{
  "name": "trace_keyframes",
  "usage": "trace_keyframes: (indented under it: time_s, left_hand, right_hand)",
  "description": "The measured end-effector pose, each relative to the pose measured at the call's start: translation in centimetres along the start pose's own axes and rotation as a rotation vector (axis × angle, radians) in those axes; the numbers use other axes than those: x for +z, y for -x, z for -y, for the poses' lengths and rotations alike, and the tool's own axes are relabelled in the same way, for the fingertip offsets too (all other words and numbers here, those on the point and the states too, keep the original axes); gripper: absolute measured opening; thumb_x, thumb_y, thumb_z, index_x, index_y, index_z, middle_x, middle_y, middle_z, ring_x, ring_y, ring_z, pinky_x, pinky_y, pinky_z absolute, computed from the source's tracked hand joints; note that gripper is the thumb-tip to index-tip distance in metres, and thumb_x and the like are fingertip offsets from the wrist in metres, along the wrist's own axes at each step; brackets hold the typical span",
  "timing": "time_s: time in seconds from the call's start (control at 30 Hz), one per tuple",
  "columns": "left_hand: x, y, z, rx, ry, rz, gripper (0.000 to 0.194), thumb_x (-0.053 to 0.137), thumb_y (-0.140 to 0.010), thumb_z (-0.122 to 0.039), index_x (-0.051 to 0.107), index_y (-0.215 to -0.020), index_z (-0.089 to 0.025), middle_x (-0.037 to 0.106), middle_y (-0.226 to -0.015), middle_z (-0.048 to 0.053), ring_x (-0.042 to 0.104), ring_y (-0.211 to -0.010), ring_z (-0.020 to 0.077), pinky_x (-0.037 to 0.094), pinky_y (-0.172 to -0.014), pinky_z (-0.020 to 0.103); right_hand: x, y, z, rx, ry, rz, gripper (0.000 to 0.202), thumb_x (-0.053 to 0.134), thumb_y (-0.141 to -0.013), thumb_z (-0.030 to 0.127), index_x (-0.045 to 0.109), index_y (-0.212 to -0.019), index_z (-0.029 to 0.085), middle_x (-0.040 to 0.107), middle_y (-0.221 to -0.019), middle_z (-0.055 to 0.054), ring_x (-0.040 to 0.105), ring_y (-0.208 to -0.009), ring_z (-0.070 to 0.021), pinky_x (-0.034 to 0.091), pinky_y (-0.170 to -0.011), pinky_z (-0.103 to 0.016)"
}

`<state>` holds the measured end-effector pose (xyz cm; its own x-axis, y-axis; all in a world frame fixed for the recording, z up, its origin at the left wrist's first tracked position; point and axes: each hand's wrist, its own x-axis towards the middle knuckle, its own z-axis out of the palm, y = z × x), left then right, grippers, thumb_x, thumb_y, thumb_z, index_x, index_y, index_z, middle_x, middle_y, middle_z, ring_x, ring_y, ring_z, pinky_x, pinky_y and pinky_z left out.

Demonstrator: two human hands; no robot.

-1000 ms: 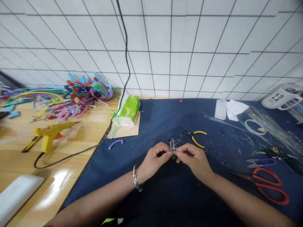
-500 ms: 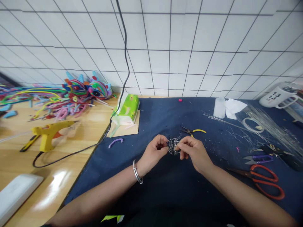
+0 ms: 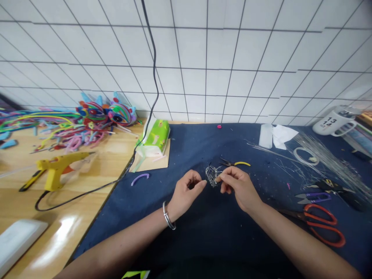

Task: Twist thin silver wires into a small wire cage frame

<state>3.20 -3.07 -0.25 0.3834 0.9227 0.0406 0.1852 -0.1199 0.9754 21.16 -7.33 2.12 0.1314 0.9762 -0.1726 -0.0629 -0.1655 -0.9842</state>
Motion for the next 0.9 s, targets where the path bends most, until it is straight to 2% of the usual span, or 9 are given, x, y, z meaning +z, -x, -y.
trace_keyframes:
  time_s: [0.2, 0.33, 0.5, 0.63, 0.83, 0.9]
  left_hand:
    - [0.5, 0.1, 0.3, -0.1, 0.037, 0.021, 0.023, 0.058, -0.077, -0.036, 0.057, -0.071, -0.014, 0.049, -0.06, -0.002, 0.042, -0.055, 0.0088, 0.033, -0.053, 0.021]
    - [0.5, 0.0, 0.5, -0.131, 0.117, -0.019, 0.022, 0.058, -0.077, -0.035, 0.059, -0.071, -0.013, 0.051, -0.061, -0.002, 0.042, -0.055, 0.0089, 0.034, -0.054, 0.021]
    - [0.1, -0.2, 0.7, -0.174, 0.136, -0.001, 0.02, 0.058, -0.076, -0.033, 0.057, -0.068, -0.014, 0.05, -0.058, -0.003, 0.042, -0.052, 0.008, 0.033, -0.053, 0.021]
    - [0.2, -0.3, 0.9, -0.114, 0.065, -0.032, 0.017, 0.058, -0.077, -0.03, 0.054, -0.07, -0.015, 0.048, -0.059, -0.004, 0.041, -0.053, 0.0078, 0.033, -0.053, 0.02]
    - [0.3, -0.3, 0.6, 0.063, -0.127, -0.175, 0.013, 0.06, -0.075, -0.025, 0.051, -0.073, -0.016, 0.05, -0.064, -0.003, 0.045, -0.056, 0.0088, 0.037, -0.055, 0.021]
    - [0.2, -0.3, 0.5, 0.136, -0.19, -0.188, 0.01, 0.059, -0.076, -0.022, 0.051, -0.072, -0.017, 0.052, -0.065, -0.002, 0.047, -0.058, 0.0096, 0.039, -0.058, 0.022]
  right_hand:
    - [0.9, 0.9, 0.2, -0.083, 0.17, 0.056, 0.013, 0.056, -0.08, 0.028, 0.059, -0.072, 0.018, 0.056, -0.053, 0.003, 0.052, -0.052, -0.0105, 0.037, -0.051, -0.022]
    - [1.1, 1.1, 0.2, -0.133, 0.224, 0.026, 0.012, 0.056, -0.079, 0.027, 0.059, -0.072, 0.018, 0.055, -0.055, 0.004, 0.052, -0.053, -0.0105, 0.038, -0.052, -0.022]
    - [0.6, 1.0, 0.0, -0.133, 0.221, -0.044, 0.012, 0.055, -0.08, 0.026, 0.058, -0.071, 0.018, 0.056, -0.057, 0.003, 0.053, -0.053, -0.0109, 0.038, -0.053, -0.023]
    - [0.6, 0.9, -0.4, -0.114, 0.192, -0.045, 0.011, 0.053, -0.08, 0.025, 0.058, -0.073, 0.018, 0.058, -0.059, 0.002, 0.052, -0.052, -0.0107, 0.037, -0.051, -0.023]
    - [0.9, 1.2, -0.7, -0.099, 0.175, -0.001, 0.012, 0.052, -0.081, 0.025, 0.058, -0.074, 0.018, 0.059, -0.059, 0.002, 0.052, -0.053, -0.0111, 0.037, -0.052, -0.023]
    - [0.9, 1.3, -0.8, -0.095, 0.178, 0.0, 0.012, 0.053, -0.081, 0.025, 0.058, -0.074, 0.018, 0.06, -0.06, 0.001, 0.052, -0.054, -0.0113, 0.037, -0.052, -0.023]
